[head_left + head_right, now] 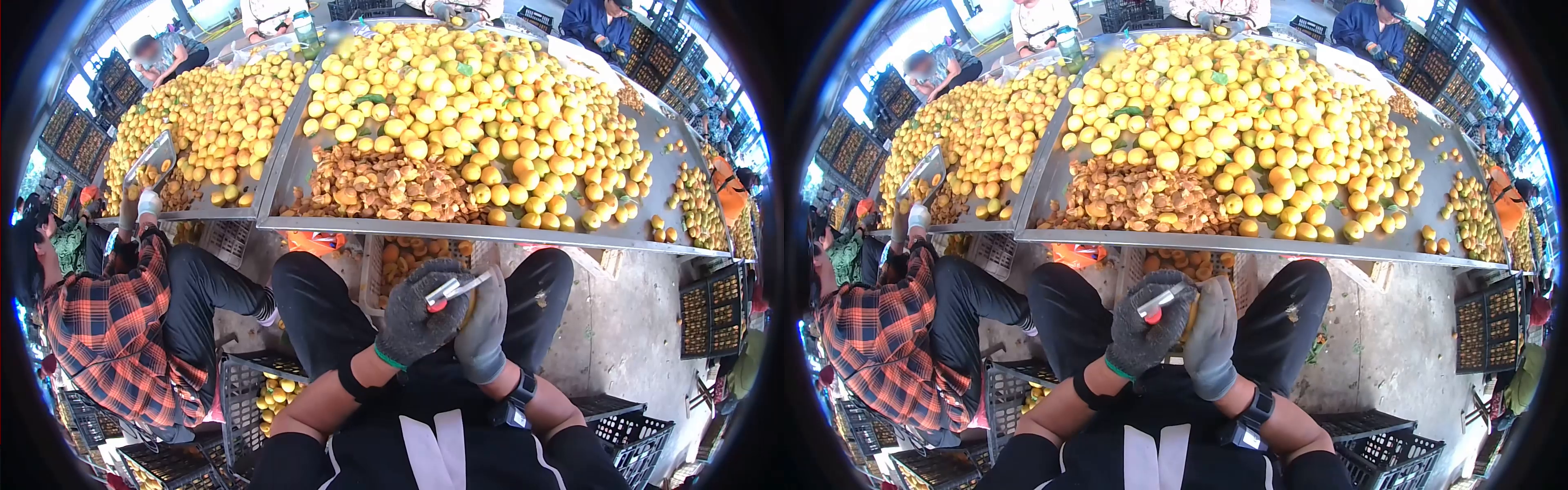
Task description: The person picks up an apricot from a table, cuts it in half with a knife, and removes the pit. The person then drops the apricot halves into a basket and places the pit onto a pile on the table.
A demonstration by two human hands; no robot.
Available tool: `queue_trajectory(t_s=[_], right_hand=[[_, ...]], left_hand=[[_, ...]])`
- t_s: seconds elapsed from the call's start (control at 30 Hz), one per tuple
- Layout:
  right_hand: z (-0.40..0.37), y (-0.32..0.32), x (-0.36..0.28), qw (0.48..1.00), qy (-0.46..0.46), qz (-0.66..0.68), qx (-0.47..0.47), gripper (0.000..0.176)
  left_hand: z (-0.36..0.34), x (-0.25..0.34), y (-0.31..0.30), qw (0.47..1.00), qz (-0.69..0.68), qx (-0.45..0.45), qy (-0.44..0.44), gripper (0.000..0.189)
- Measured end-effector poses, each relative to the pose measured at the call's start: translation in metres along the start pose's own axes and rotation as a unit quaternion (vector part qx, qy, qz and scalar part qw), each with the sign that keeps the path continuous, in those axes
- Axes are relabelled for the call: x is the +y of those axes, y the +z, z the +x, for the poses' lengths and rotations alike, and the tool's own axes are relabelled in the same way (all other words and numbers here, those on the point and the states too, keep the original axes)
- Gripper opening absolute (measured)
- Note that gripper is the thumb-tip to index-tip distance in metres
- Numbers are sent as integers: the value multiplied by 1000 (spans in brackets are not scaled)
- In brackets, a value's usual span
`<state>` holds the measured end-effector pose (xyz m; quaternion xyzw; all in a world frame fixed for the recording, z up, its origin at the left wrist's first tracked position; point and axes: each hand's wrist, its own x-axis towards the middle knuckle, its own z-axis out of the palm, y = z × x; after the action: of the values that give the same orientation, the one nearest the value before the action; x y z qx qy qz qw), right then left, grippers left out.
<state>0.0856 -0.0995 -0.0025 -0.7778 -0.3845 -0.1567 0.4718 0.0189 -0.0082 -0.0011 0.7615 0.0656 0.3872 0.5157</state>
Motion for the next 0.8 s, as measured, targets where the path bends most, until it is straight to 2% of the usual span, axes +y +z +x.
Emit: queue_trajectory(t_s=[0.03, 0.07, 0.1, 0.13, 0.2, 0.23, 0.27, 0.3, 0.33, 0.37, 0.4, 0.43, 0.47, 0.5, 0.53, 0.57, 0.6, 0.63, 0.67, 0.7, 0.73, 0.77, 0.8], right_hand=[[1, 1, -4, 996, 63, 61, -4, 24], [2, 2, -5, 996, 64, 61, -4, 24], [3, 2, -6, 981, 117, 156, 4, 26], [4, 4, -8, 953, 168, 250, 10, 28], [12, 6, -10, 943, 167, 288, 19, 27], [10, 12, -3, 959, 112, 257, 26, 25], [9, 15, 4, 972, 55, 226, 31, 23], [8, 16, 8, 971, 54, 229, 29, 23], [8, 18, 12, 961, 110, 256, -6, 21], [9, 20, 18, 944, 163, 282, -42, 21], [6, 22, 27, 944, 159, 287, -42, 21], [1, 23, 41, 972, 97, 202, -76, 23], [2, 24, 50, 987, 25, 119, -103, 30], [-4, 15, 57, 936, 107, 244, -230, 53], [-14, 15, 59, 924, 109, 302, -209, 67], [0, 8, 54, 909, -15, 336, -247, 63], [4, 0, 39, 840, 138, 448, -274, 53], [1, 2, 44, 817, 151, 455, -319, 49], [1, 0, 48, 794, 169, 457, -364, 46], [5, -1, 49, 793, 163, 458, -366, 46], [8, -5, 48, 870, 6, 367, -328, 45], [9, -8, 47, 913, -150, 260, -277, 44], [5, -6, 45, 915, -145, 258, -276, 44]], left_hand=[[-2, 0, 3, 1000, -1, 0, -2, 23], [-3, -1, 5, 998, -14, 10, -53, 21], [-3, -1, 7, 994, -26, 21, -102, 19], [-4, 1, 8, 994, -24, 22, -103, 19], [-2, 7, 12, 976, -109, 86, -169, 20], [-1, 6, 12, 962, -151, 90, -209, 21], [1, 5, 14, 962, -150, 93, -207, 21], [1, 2, 16, 945, -194, 115, -237, 21], [2, -3, 16, 925, -237, 137, -264, 21], [4, -7, 14, 923, -248, 117, -268, 20], [4, -7, 8, 926, -210, 77, -303, 24], [-4, -16, 1, 967, -83, 7, -239, 29], [-10, -24, -9, 984, 54, -58, -162, 35], [-4, -23, -11, 991, 111, -73, -32, 44], [4, -23, -15, 976, 172, -89, 98, 54], [4, -18, -23, 968, 193, -127, 93, 59], [2, -12, -30, 960, 212, -164, 83, 64], [4, -10, -35, 957, 225, -158, 90, 64], [4, -8, -37, 931, 260, -226, 120, 63], [4, -7, -37, 899, 290, -293, 147, 63], [5, -9, -35, 899, 292, -292, 148, 63], [6, -14, -33, 918, 259, -259, 156, 62], [4, -17, -29, 934, 222, -229, 161, 61]])
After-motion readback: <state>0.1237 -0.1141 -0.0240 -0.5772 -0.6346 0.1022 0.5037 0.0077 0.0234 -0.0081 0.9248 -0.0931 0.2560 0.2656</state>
